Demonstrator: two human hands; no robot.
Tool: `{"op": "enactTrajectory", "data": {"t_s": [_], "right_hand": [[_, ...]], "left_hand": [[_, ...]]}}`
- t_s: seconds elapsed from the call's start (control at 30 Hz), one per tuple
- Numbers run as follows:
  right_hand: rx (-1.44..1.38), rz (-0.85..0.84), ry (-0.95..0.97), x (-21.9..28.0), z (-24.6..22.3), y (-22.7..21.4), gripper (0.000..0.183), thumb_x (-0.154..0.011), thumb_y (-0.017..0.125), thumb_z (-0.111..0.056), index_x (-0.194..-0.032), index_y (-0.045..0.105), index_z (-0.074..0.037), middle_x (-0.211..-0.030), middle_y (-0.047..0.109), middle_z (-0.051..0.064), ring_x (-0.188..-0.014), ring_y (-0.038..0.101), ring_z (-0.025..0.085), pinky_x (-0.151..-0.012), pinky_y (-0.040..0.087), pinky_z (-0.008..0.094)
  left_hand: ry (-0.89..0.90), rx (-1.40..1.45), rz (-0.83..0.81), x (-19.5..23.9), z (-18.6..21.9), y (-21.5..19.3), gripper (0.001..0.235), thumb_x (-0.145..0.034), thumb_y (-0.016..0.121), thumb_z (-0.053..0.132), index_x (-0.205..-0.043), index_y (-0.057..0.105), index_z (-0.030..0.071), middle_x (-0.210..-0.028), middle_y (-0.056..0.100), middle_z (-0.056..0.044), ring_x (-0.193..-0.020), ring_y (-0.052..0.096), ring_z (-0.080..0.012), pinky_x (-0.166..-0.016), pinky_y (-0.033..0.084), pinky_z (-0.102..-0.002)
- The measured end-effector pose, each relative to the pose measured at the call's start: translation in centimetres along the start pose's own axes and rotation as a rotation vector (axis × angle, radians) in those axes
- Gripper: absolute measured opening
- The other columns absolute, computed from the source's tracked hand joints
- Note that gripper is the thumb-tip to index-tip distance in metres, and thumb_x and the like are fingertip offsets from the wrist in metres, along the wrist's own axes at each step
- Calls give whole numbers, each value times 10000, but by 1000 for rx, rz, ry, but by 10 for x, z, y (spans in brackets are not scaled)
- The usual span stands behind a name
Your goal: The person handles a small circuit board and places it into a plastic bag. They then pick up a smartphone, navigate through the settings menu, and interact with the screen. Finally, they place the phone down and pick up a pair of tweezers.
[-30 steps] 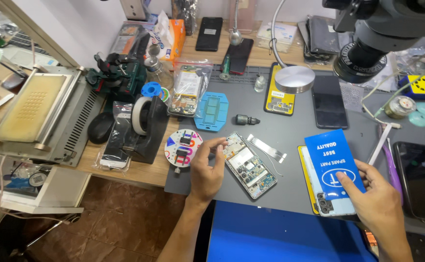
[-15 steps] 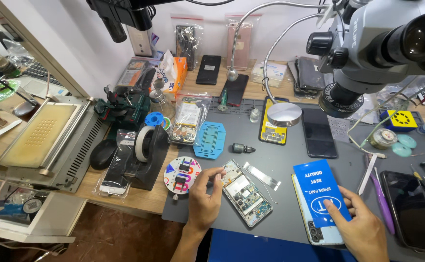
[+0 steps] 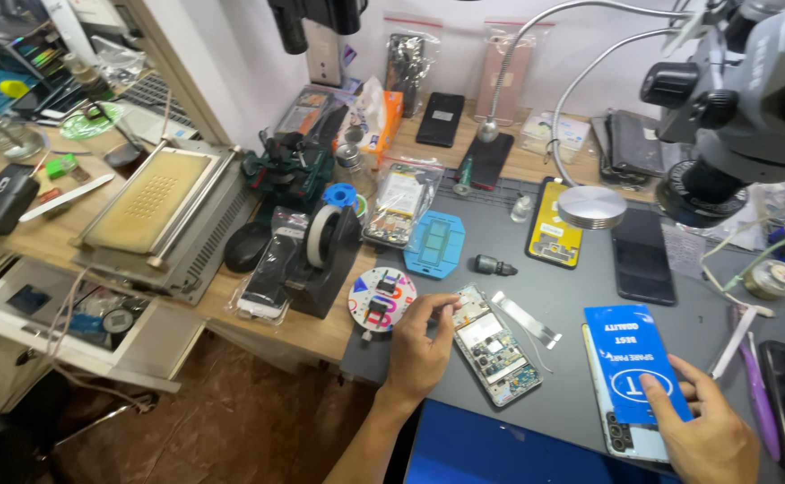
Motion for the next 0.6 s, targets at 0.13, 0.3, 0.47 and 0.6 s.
{"op": "enactTrajectory", "data": {"t_s": [0.13,0.3,0.47,0.6], "right_hand": [[-1,24,-41,6,-7,5,556,-1049,700,-541,-1517,720,-242,-1002,781,27,-918,718,244,-867,511,396],[-166,180,-233,-12,37,46,565,-1192,810,-271,-1621,679,72,-1034,757,223,-878,691,324,-750,520,437],[-161,196,-304,-53,96,79,551,-1290,768,-254,-1701,640,90,-1119,758,293,-901,714,388,-722,537,434],[-466,175,-285,-35,92,63,294,-1339,644,-174,-1571,685,1,-1127,702,230,-901,635,235,-770,488,329]], "left_hand": [[-13,11,21,1,-2,0,186,-1040,555,60,-1162,692,34,-1073,756,-110,-1023,732,-239,-915,613,-344],[53,21,-10,4,-4,1,167,-1047,567,34,-1181,666,39,-1048,736,-103,-1006,715,-250,-900,602,-375],[56,56,-27,4,-5,-2,183,-1039,568,0,-1191,663,35,-1055,732,-106,-1008,699,-250,-899,593,-369],[-3,57,-60,2,-3,-2,179,-1038,561,56,-1163,688,36,-1069,742,-112,-1013,706,-253,-904,587,-371]]}}
Point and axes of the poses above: each hand's wrist, its own x-axis away from the middle knuckle, its own y-axis out of the palm, z = x × y, the point moved 1 cm from there along -x, towards the middle knuckle
